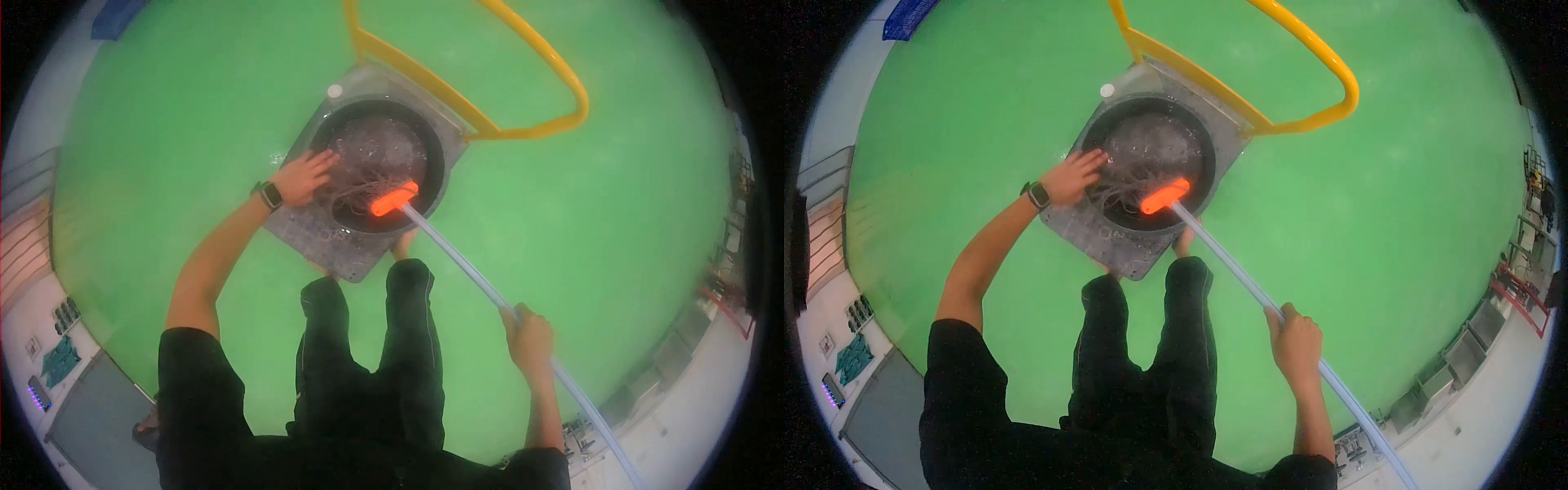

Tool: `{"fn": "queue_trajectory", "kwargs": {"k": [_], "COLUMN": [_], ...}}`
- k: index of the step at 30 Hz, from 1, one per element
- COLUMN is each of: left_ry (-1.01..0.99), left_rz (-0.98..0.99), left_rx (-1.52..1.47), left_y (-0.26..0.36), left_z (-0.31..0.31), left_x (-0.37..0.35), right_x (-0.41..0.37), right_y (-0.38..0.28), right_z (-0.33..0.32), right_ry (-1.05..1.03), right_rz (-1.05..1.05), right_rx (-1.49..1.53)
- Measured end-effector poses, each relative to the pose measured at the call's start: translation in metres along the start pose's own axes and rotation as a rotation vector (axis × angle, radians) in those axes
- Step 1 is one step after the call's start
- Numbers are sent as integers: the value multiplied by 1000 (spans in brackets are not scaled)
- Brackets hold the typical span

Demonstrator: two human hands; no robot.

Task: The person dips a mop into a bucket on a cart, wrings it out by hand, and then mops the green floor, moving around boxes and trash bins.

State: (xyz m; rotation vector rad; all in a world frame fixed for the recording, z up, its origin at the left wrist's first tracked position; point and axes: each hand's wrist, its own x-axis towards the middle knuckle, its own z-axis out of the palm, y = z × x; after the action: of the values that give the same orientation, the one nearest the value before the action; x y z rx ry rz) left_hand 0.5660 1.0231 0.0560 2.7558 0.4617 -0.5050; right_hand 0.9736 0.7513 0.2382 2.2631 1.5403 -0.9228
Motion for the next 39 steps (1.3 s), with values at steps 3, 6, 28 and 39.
{"fn": "queue_trajectory", "kwargs": {"k": [3, 6, 28, 39], "left_ry": [125, 328, 452, 657], "left_rz": [-217, -383, -1024, -1008], "left_rx": [-136, -318, -2870, -2720], "left_y": [25, 70, 240, 283], "left_z": [-3, 22, 86, 59], "left_x": [-6, 2, 128, 181], "right_x": [12, 38, 31, 28], "right_y": [-3, -15, -47, -47], "right_z": [15, 44, 61, 121], "right_ry": [34, 90, -22, 11], "right_rz": [-43, -71, -82, -32], "right_rx": [-25, -69, -88, 142]}}
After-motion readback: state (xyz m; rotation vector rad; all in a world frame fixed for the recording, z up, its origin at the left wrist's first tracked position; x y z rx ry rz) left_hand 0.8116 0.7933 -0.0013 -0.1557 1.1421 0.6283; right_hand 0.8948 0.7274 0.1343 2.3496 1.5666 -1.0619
